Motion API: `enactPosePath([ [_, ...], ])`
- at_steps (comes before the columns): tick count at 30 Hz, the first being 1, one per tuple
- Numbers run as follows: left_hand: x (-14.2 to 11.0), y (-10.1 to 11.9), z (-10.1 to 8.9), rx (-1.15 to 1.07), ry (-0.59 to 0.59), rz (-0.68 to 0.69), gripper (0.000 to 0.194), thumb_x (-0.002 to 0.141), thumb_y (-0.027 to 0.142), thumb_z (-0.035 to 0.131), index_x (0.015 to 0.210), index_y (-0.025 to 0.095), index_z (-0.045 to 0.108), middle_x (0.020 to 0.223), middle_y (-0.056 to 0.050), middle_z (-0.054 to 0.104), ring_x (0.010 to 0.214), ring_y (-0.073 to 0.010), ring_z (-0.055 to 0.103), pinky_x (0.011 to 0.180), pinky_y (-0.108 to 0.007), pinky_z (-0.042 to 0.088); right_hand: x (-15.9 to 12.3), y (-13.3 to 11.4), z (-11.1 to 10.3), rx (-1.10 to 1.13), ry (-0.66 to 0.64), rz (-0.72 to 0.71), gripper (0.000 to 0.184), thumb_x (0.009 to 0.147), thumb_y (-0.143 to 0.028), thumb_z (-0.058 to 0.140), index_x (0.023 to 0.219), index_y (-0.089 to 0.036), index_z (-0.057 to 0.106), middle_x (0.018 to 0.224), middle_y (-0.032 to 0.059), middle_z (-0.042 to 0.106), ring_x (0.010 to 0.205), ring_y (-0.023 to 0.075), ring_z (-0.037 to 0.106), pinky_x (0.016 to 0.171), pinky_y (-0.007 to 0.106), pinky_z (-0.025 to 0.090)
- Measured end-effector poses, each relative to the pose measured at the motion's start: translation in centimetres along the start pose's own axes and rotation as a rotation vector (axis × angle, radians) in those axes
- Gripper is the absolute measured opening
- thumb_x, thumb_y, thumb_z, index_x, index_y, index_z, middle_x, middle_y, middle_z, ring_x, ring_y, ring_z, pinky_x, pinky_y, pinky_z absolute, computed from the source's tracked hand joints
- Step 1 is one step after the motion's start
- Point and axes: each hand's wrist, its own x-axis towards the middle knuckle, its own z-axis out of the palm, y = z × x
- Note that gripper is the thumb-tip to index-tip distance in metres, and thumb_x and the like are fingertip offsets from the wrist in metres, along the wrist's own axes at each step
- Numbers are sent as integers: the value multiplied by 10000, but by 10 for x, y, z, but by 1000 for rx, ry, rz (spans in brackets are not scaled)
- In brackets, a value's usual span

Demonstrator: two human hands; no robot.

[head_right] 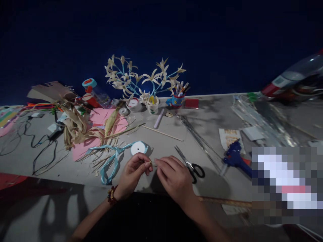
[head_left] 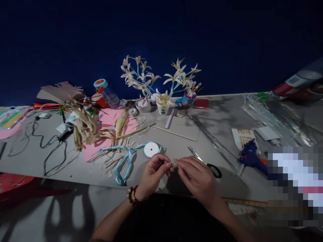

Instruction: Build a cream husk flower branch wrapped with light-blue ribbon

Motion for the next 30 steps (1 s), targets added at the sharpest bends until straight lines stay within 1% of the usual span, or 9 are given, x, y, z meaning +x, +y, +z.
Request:
enactPosePath([
  [5,1,-2,0,-112,-31,-72,195,841,321,762,866,159,657,689,-12,681,601,-99,583,579,-209,469,-2,1,3,120,-15,53,265,911,-82,560,1053,-240,718,887,52,753,791,197,703,728,347,598],
  [9,0,-4,1,-161,-32,-110,193,829,303,775,858,156,653,699,-6,672,613,-92,576,580,-198,453,-1,-2,2,119,0,52,260,916,-99,569,1109,-240,671,926,51,769,815,198,719,769,361,599],
  [13,0,-2,2,-124,-18,-90,207,824,323,775,846,156,655,693,-2,651,624,-99,575,578,-201,453,1,-5,-1,129,-29,16,262,910,-120,556,1132,-229,642,934,59,770,816,204,723,758,360,604],
  [18,0,3,1,0,26,-66,249,802,373,784,834,159,662,724,2,621,623,-100,551,559,-199,450,2,-2,-1,55,-79,-116,281,905,-83,563,1138,-210,656,986,75,776,843,210,711,788,360,586],
  [20,0,4,1,37,20,-64,259,807,389,775,830,157,661,712,3,614,624,-102,549,557,-198,448,2,0,-1,50,-86,-132,280,925,-83,545,1135,-220,670,985,66,777,829,200,708,775,345,577],
  [22,0,3,1,41,12,-63,265,811,393,770,830,157,652,694,7,613,622,-103,558,551,-194,443,1,2,-1,95,-84,-101,256,943,-102,543,1122,-228,678,980,60,768,840,191,703,771,329,567],
  [26,-1,2,1,14,-2,-59,264,822,386,763,840,158,631,663,12,621,605,-95,559,546,-183,433,1,1,1,212,-45,49,179,949,-129,567,1036,-230,686,1018,70,698,933,185,672,803,302,544],
  [30,-2,1,0,16,-2,-60,252,826,370,762,839,161,622,654,18,617,599,-86,545,542,-175,418,2,-1,5,367,-36,140,141,948,-119,575,968,-237,649,920,33,686,897,170,658,807,287,524],
])
